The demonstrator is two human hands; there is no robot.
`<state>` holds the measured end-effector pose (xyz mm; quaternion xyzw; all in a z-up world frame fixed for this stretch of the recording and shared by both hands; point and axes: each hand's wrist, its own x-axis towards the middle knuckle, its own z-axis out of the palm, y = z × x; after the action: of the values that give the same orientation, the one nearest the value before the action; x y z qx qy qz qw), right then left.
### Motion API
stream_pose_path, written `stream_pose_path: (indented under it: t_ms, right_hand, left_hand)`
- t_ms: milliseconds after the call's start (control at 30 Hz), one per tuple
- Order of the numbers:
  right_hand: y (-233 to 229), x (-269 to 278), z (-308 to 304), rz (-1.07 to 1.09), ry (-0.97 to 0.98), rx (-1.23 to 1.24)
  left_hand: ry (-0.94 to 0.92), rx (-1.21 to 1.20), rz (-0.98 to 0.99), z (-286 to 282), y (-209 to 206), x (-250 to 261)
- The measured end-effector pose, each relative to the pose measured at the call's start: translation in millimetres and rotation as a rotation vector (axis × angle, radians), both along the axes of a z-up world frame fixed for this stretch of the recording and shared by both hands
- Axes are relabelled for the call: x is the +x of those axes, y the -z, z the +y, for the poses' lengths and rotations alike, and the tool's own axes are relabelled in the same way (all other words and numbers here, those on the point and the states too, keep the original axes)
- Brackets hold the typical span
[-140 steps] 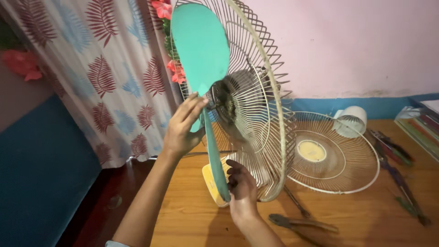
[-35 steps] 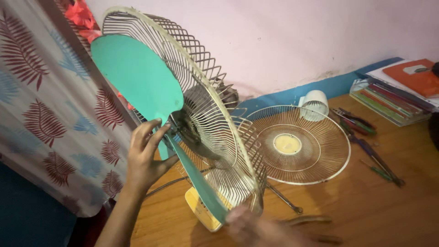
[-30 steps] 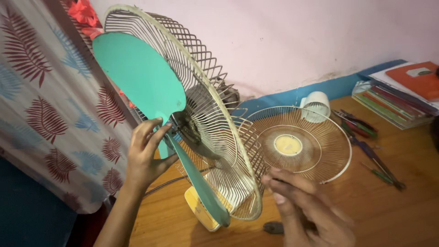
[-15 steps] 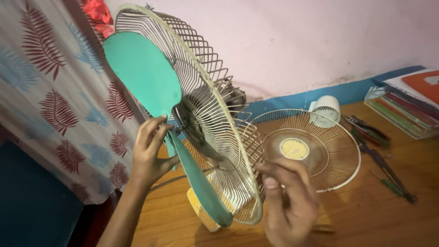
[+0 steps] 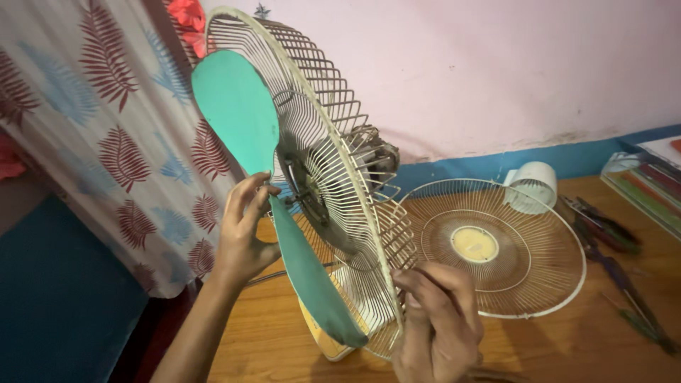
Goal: The person reassembles a disassembled electric fan on a wooden table. They attach the fan blades to the motor shaft, secure them with a nut, and then fit the front wire cage over the blades, aligning and fastening it in place.
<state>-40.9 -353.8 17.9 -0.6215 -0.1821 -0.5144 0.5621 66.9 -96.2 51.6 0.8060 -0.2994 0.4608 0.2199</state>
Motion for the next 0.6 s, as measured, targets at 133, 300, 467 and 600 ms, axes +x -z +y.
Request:
stream_pose_path:
  t_ms: [133,300,467,600]
  right_hand:
    - [4,3,-1,0.077,-0.031,0.007]
    - [16,-1,2,0.077,-0.03,-0.071]
    - [28,4,2,0.012,-0.021,-0.093]
    - [29,8,0,0.05,-0.051,-0.111]
  left_hand:
    - [0.012,0.011,-0.007,-2,-3,-1]
    - [0.009,-0.029,0.043,-3,-1,-2]
    - [-0.011,0.021,0.01,2,1,-1]
    - [0.047,-0.016,0.048,1,4,4]
